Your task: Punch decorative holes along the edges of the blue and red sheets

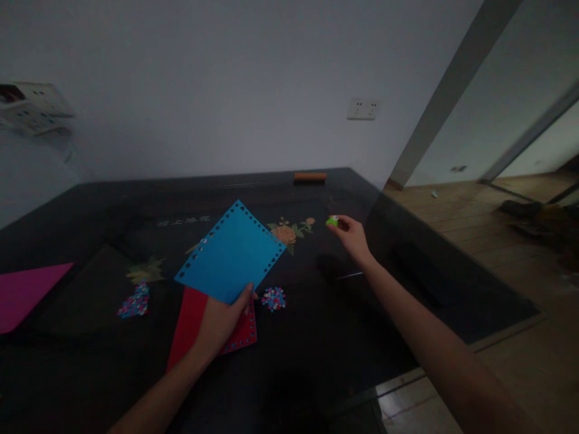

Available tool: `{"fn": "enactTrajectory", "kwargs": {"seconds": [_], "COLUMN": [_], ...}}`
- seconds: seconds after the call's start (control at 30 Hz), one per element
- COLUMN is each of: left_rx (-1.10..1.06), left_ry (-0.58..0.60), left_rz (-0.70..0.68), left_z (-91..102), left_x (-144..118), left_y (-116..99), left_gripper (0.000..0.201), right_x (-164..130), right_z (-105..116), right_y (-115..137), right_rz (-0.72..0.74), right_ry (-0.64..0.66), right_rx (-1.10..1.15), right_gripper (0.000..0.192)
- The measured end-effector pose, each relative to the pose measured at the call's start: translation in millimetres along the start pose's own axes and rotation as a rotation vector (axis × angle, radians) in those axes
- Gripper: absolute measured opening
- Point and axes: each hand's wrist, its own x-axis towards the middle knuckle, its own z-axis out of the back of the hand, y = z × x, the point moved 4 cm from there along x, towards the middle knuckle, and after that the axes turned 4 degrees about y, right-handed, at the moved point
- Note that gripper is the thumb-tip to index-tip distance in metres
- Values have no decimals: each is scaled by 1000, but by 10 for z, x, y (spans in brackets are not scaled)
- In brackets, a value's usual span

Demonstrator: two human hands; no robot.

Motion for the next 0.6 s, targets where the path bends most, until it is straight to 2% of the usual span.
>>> {"fn": "enactTrajectory", "kwargs": {"seconds": [0.1,0.23,0.47,0.6], "left_rx": [-2,15,-2,32], "left_ry": [0,22,-4,-68], "left_rz": [-20,-11,87,104], "left_z": [4,2,25,38], "left_x": [7,11,2,1], "left_y": [-26,-41,24,96], "left_gripper": [34,35,38,39], "right_x": [173,176,160,173], "right_z": [94,78,-22,-72], "right_y": [-307,-554,-653,-637], "right_rz": [3,19,79,103], "right_ry": [-58,-69,15,53], "right_rx": [-121,-257,-424,-477], "right_gripper": [31,22,21,21]}}
